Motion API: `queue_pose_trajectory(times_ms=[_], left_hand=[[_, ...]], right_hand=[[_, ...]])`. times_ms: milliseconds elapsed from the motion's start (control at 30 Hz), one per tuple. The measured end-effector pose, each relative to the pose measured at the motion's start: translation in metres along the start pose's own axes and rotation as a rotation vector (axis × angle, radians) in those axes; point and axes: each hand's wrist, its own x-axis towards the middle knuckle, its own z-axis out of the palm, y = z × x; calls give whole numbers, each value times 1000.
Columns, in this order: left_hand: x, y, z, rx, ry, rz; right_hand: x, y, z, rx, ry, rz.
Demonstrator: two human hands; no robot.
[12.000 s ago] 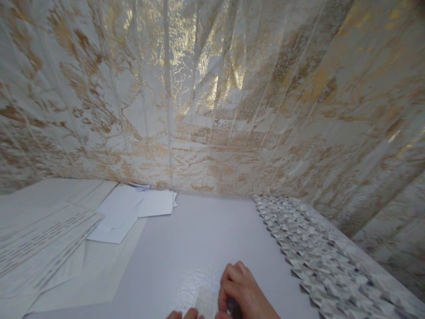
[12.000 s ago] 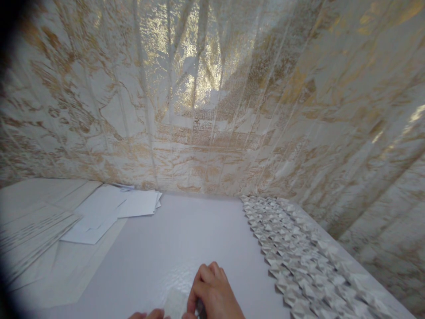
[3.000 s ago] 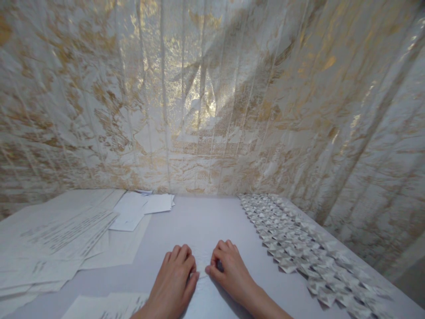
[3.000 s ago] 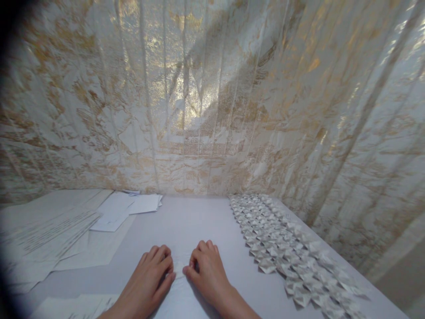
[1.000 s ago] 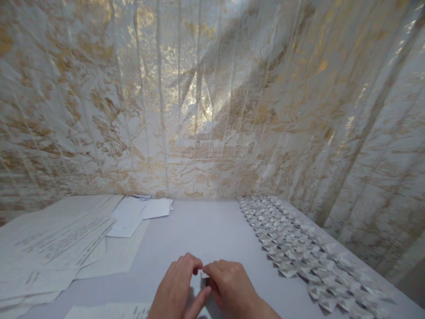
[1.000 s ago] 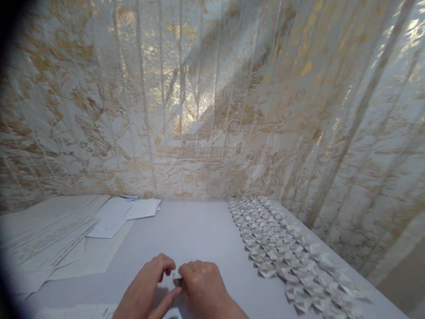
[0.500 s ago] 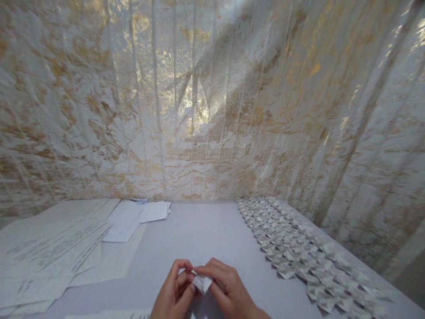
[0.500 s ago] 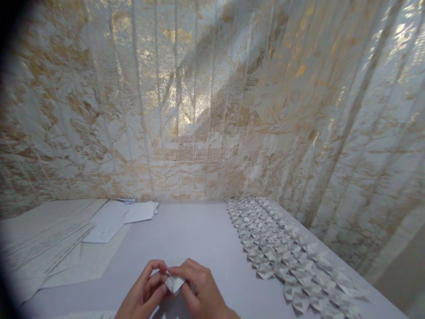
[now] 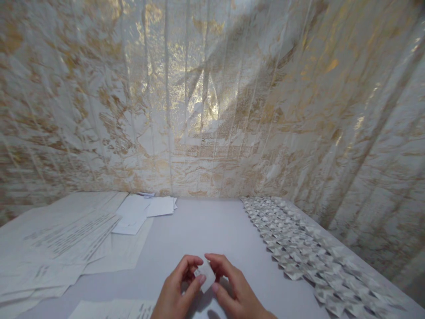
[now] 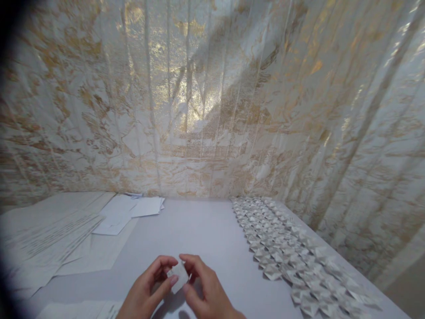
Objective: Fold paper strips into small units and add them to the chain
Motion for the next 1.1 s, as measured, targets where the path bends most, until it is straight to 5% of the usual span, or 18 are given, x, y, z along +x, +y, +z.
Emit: queue_pose_trajectory(times_ms=[800,1100], left_hand=[[-10,5,10,138,-147,91],[-5,1,6,121,-74,22]], right_hand=[[7,-7,12,432,273,359],[6,-6,14,517,184,253]])
